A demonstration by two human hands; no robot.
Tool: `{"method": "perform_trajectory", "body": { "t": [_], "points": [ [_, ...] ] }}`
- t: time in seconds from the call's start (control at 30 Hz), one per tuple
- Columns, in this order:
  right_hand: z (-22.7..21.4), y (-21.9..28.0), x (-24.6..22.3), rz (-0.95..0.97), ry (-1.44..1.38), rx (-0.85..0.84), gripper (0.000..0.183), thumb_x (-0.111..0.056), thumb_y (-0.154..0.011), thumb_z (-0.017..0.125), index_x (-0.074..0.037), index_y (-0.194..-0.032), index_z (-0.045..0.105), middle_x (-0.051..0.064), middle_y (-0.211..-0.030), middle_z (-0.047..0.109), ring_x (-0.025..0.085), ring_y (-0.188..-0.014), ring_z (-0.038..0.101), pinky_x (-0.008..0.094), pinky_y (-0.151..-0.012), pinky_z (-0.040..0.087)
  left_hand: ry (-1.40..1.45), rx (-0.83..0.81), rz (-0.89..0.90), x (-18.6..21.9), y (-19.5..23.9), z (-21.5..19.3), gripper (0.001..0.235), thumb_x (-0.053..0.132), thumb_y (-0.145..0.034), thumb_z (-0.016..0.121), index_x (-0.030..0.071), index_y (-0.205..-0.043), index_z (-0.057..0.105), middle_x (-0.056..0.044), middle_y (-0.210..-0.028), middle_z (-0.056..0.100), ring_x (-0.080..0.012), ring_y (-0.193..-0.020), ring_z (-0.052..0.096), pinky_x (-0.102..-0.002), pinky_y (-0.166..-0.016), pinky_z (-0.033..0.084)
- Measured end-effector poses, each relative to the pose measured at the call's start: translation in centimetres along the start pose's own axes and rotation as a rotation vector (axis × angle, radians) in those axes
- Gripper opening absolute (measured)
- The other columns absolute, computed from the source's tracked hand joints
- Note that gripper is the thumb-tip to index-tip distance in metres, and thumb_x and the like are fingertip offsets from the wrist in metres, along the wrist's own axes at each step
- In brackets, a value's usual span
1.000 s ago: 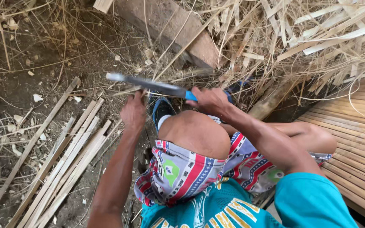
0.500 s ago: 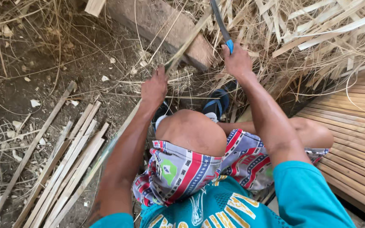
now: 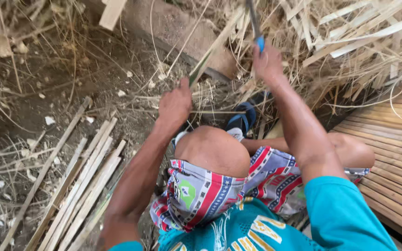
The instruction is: The person sits on the ground and uses a machete to shave thin strips from bamboo poles, repeatedly drawing the blade along the length of each pole to remove the outer layer. The shaved strips fall to the ground, and the person handles multiple bamboo poles one at a time.
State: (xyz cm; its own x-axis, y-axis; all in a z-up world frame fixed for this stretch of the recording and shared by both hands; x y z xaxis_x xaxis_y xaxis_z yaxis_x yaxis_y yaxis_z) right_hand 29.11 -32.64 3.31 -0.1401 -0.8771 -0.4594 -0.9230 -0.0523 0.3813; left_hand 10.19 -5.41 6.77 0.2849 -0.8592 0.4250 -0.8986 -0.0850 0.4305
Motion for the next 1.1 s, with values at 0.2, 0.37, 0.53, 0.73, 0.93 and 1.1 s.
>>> {"method": "perform_trajectory", "body": {
  "t": [0.2,0.37,0.53,0.73,0.93,1.1],
  "points": [
    [0.3,-2.1,1.0,-0.093,0.145,0.007,0.047,-0.045,-0.109,0.048,0.001,-0.112,0.058,0.024,-0.089,0.067,0.043,-0.086,0.069,0.057,-0.075,0.055,-0.017,0.061,0.026,-3.2,-3.2,3.8,0.029,0.023,-0.107,0.045,0.002,-0.126,0.047,-0.024,-0.088,0.071,-0.0433,-0.08,0.072,-0.055,-0.067,0.057],
    [3.0,-0.5,0.9,-0.357,0.292,0.008,0.045,-0.043,-0.111,0.05,0.001,-0.111,0.058,0.029,-0.093,0.069,0.049,-0.088,0.069,0.06,-0.078,0.053,0.104,-0.074,-0.158,-11.0,1.1,8.4,0.041,0.032,-0.108,0.045,0.006,-0.14,0.042,-0.027,-0.099,0.07,-0.0487,-0.085,0.07,-0.063,-0.073,0.055],
    [4.5,2.6,-1.4,-0.272,0.207,-0.04,0.046,-0.043,-0.105,0.049,0.0,-0.121,0.053,0.032,-0.093,0.068,0.054,-0.089,0.066,0.063,-0.085,0.051,0.136,-0.046,-0.078,-10.7,1.1,6.8,0.049,0.041,-0.101,0.057,0.008,-0.136,0.045,-0.026,-0.112,0.068,-0.0458,-0.095,0.07,-0.059,-0.08,0.057],
    [3.6,3.6,-2.8,-0.249,0.276,-0.051,0.045,-0.046,-0.106,0.049,-0.002,-0.117,0.051,0.027,-0.085,0.068,0.051,-0.081,0.066,0.064,-0.076,0.051,0.156,0.184,0.034,-4.8,-3.6,5.6,0.053,0.032,-0.102,0.054,0.009,-0.148,0.04,-0.028,-0.119,0.064,-0.047,-0.087,0.07,-0.058,-0.072,0.057],
    [3.5,8.5,-5.8,-0.33,0.585,-0.418,0.059,-0.057,-0.104,0.037,-0.01,-0.138,0.047,0.011,-0.069,0.062,0.031,-0.059,0.065,0.05,-0.059,0.057,0.284,-0.039,-0.093,-5.8,-2.8,6.4,0.041,0.035,-0.11,0.042,0.004,-0.138,0.041,-0.032,-0.095,0.067,-0.0455,-0.071,0.071,-0.059,-0.064,0.055],
    [-0.4,4.0,-2.0,-0.108,0.249,-0.108,0.053,-0.056,-0.107,0.038,-0.008,-0.121,0.054,0.011,-0.077,0.066,0.029,-0.071,0.069,0.052,-0.069,0.056,0.103,-0.05,-0.154,-12.9,5.4,8.2,0.034,0.037,-0.107,0.047,0.008,-0.125,0.047,-0.031,-0.088,0.068,-0.0539,-0.08,0.066,-0.065,-0.07,0.052]
  ]
}}
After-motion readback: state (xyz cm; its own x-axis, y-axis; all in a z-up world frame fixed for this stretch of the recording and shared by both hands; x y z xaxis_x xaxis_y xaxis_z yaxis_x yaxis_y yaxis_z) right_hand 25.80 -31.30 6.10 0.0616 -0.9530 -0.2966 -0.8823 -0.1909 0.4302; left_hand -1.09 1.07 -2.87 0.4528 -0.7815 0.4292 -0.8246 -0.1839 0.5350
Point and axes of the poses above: each hand's wrist, its own y-axis away from the middle knuckle, its own z-axis out of the palm, x = y × z, the point moved 4 cm from there along -y, towards the middle knuckle
